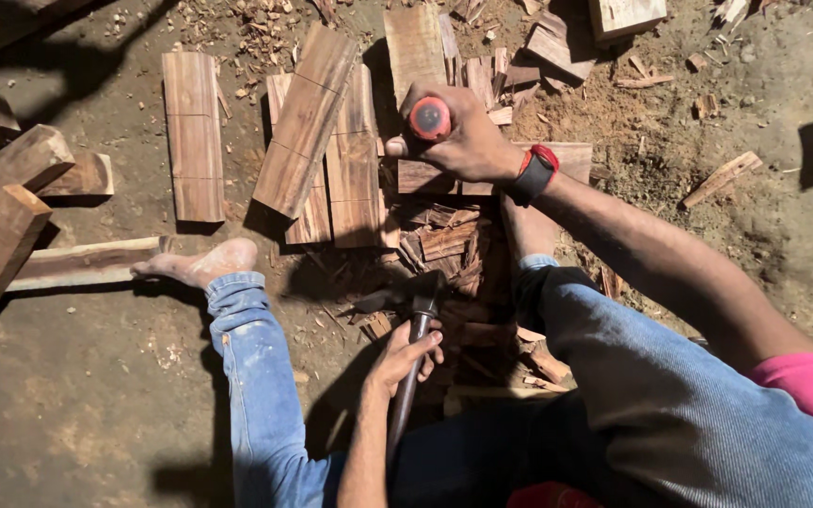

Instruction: The person sits on the ground and uses a chisel and mallet to carve a rectangular wooden block. They repeatedly strike the chisel to remove wood shavings and shape the block, occasionally adjusting the wood's position.

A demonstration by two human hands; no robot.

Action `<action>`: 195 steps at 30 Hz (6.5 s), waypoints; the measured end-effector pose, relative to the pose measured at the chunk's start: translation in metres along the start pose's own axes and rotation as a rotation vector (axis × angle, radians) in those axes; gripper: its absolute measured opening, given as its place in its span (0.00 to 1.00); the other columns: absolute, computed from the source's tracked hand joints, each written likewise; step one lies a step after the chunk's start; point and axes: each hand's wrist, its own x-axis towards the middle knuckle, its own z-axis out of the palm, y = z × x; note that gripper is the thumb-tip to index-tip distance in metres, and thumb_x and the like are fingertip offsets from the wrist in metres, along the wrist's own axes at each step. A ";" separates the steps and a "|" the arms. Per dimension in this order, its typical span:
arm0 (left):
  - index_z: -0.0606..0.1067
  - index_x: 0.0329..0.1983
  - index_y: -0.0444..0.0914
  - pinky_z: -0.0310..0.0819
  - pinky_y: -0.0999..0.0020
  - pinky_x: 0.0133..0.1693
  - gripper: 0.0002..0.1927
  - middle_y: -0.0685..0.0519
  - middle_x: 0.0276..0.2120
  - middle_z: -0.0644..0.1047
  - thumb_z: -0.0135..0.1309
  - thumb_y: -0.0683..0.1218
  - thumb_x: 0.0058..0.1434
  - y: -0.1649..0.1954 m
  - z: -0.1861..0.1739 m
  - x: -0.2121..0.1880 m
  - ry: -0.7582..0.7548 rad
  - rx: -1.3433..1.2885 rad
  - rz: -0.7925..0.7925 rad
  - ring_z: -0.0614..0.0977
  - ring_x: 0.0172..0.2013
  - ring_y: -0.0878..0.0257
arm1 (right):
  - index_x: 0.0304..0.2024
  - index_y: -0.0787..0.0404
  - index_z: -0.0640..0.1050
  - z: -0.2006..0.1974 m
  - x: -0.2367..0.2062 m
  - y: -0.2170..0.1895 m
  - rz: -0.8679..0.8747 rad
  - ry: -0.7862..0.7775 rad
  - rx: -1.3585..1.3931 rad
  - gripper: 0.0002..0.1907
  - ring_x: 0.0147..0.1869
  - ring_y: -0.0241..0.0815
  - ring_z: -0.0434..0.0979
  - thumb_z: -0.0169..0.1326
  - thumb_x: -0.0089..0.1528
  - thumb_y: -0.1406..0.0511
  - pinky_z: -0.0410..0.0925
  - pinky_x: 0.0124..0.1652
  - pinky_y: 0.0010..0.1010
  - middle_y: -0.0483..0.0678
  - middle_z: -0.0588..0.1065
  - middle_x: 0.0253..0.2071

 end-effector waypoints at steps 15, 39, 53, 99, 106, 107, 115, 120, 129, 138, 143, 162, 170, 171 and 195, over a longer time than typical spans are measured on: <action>0.68 0.55 0.34 0.67 0.74 0.16 0.25 0.48 0.23 0.77 0.63 0.51 0.61 0.001 0.001 0.000 0.006 0.019 0.019 0.75 0.15 0.67 | 0.41 0.59 0.71 -0.004 0.010 -0.007 -0.178 0.095 -0.172 0.21 0.44 0.38 0.70 0.68 0.65 0.54 0.68 0.46 0.34 0.45 0.68 0.40; 0.71 0.42 0.37 0.67 0.66 0.17 0.15 0.50 0.19 0.75 0.62 0.48 0.61 0.112 0.061 -0.140 0.559 0.667 0.126 0.75 0.15 0.62 | 0.65 0.60 0.69 0.028 -0.056 0.064 -0.089 -0.133 -0.242 0.39 0.75 0.60 0.64 0.65 0.53 0.59 0.57 0.72 0.51 0.60 0.66 0.70; 0.73 0.49 0.36 0.77 0.48 0.35 0.19 0.38 0.33 0.82 0.62 0.48 0.59 0.202 0.094 -0.130 0.697 0.990 0.525 0.84 0.36 0.41 | 0.43 0.56 0.70 0.044 -0.041 0.048 -0.104 0.299 0.306 0.23 0.38 0.43 0.72 0.65 0.53 0.57 0.65 0.37 0.31 0.47 0.71 0.37; 0.63 0.47 0.35 0.66 0.74 0.21 0.12 0.57 0.28 0.70 0.40 0.49 0.80 0.108 0.102 -0.054 0.400 -0.018 0.648 0.70 0.21 0.71 | 0.62 0.50 0.67 -0.046 -0.099 0.056 0.523 -0.322 -1.088 0.46 0.32 0.55 0.79 0.72 0.45 0.47 0.69 0.34 0.50 0.51 0.77 0.32; 0.66 0.47 0.38 0.56 0.78 0.13 0.12 0.59 0.20 0.64 0.38 0.51 0.75 0.134 0.090 -0.025 0.404 -0.017 0.384 0.65 0.14 0.72 | 0.67 0.51 0.65 -0.047 -0.101 0.055 0.554 -0.342 -1.064 0.51 0.31 0.56 0.78 0.71 0.47 0.46 0.69 0.31 0.49 0.51 0.76 0.29; 0.66 0.48 0.38 0.56 0.78 0.14 0.13 0.60 0.20 0.65 0.38 0.52 0.76 0.135 0.088 -0.028 0.388 -0.002 0.387 0.65 0.14 0.73 | 0.69 0.52 0.64 -0.047 -0.103 0.057 0.592 -0.387 -1.075 0.52 0.30 0.55 0.78 0.71 0.47 0.45 0.69 0.31 0.48 0.51 0.76 0.28; 0.66 0.49 0.39 0.61 0.77 0.14 0.13 0.60 0.20 0.66 0.38 0.53 0.74 0.151 0.087 -0.034 0.362 0.144 0.361 0.67 0.15 0.73 | 0.68 0.52 0.64 -0.046 -0.106 0.063 0.519 -0.351 -1.080 0.56 0.29 0.52 0.76 0.71 0.43 0.44 0.68 0.28 0.44 0.49 0.75 0.29; 0.63 0.47 0.40 0.56 0.76 0.12 0.11 0.59 0.18 0.64 0.39 0.52 0.72 0.159 0.094 -0.026 0.394 0.140 0.244 0.64 0.13 0.71 | 0.70 0.51 0.64 -0.045 -0.103 0.057 0.582 -0.376 -1.164 0.52 0.26 0.48 0.74 0.68 0.50 0.41 0.66 0.27 0.41 0.49 0.74 0.25; 0.66 0.49 0.40 0.61 0.75 0.12 0.14 0.60 0.19 0.67 0.36 0.54 0.72 0.159 0.092 -0.038 0.373 0.199 0.356 0.66 0.14 0.72 | 0.67 0.52 0.64 -0.042 -0.093 0.055 0.654 -0.461 -1.133 0.53 0.21 0.43 0.71 0.67 0.47 0.38 0.64 0.23 0.37 0.46 0.71 0.21; 0.65 0.45 0.38 0.63 0.76 0.15 0.15 0.60 0.20 0.67 0.38 0.54 0.76 0.160 0.096 -0.040 0.359 0.195 0.487 0.67 0.16 0.71 | 0.65 0.50 0.65 -0.044 -0.096 0.047 0.605 -0.401 -1.121 0.50 0.27 0.49 0.75 0.69 0.48 0.41 0.67 0.31 0.43 0.47 0.75 0.26; 0.65 0.47 0.40 0.61 0.76 0.14 0.13 0.60 0.20 0.67 0.38 0.53 0.75 0.160 0.102 -0.041 0.354 0.137 0.457 0.66 0.15 0.72 | 0.65 0.52 0.65 -0.044 -0.091 0.047 0.631 -0.427 -1.102 0.50 0.26 0.49 0.74 0.69 0.48 0.41 0.67 0.29 0.42 0.48 0.75 0.29; 0.65 0.49 0.38 0.56 0.77 0.13 0.15 0.59 0.19 0.64 0.39 0.54 0.73 0.153 0.121 -0.014 0.401 0.074 0.290 0.64 0.14 0.73 | 0.62 0.51 0.64 -0.045 -0.086 0.041 0.604 -0.429 -1.111 0.48 0.28 0.52 0.76 0.70 0.47 0.42 0.67 0.29 0.44 0.49 0.74 0.25; 0.66 0.49 0.37 0.62 0.77 0.16 0.16 0.59 0.22 0.68 0.37 0.54 0.77 0.155 0.109 -0.050 0.287 0.082 0.632 0.68 0.17 0.73 | 0.61 0.54 0.65 -0.046 -0.086 0.039 0.579 -0.385 -1.110 0.51 0.28 0.53 0.77 0.71 0.43 0.43 0.68 0.28 0.45 0.52 0.75 0.24; 0.66 0.49 0.37 0.63 0.77 0.16 0.16 0.59 0.22 0.68 0.37 0.54 0.77 0.153 0.112 -0.047 0.276 0.102 0.644 0.68 0.16 0.73 | 0.58 0.53 0.66 -0.047 -0.086 0.039 0.581 -0.389 -1.103 0.48 0.28 0.53 0.77 0.71 0.44 0.43 0.67 0.28 0.45 0.51 0.75 0.25; 0.67 0.48 0.36 0.60 0.78 0.14 0.16 0.60 0.21 0.66 0.39 0.54 0.75 0.150 0.132 -0.019 0.360 0.155 0.399 0.65 0.15 0.72 | 0.62 0.53 0.64 -0.045 -0.084 0.034 0.570 -0.368 -1.078 0.47 0.28 0.55 0.77 0.70 0.49 0.43 0.66 0.45 0.51 0.51 0.76 0.24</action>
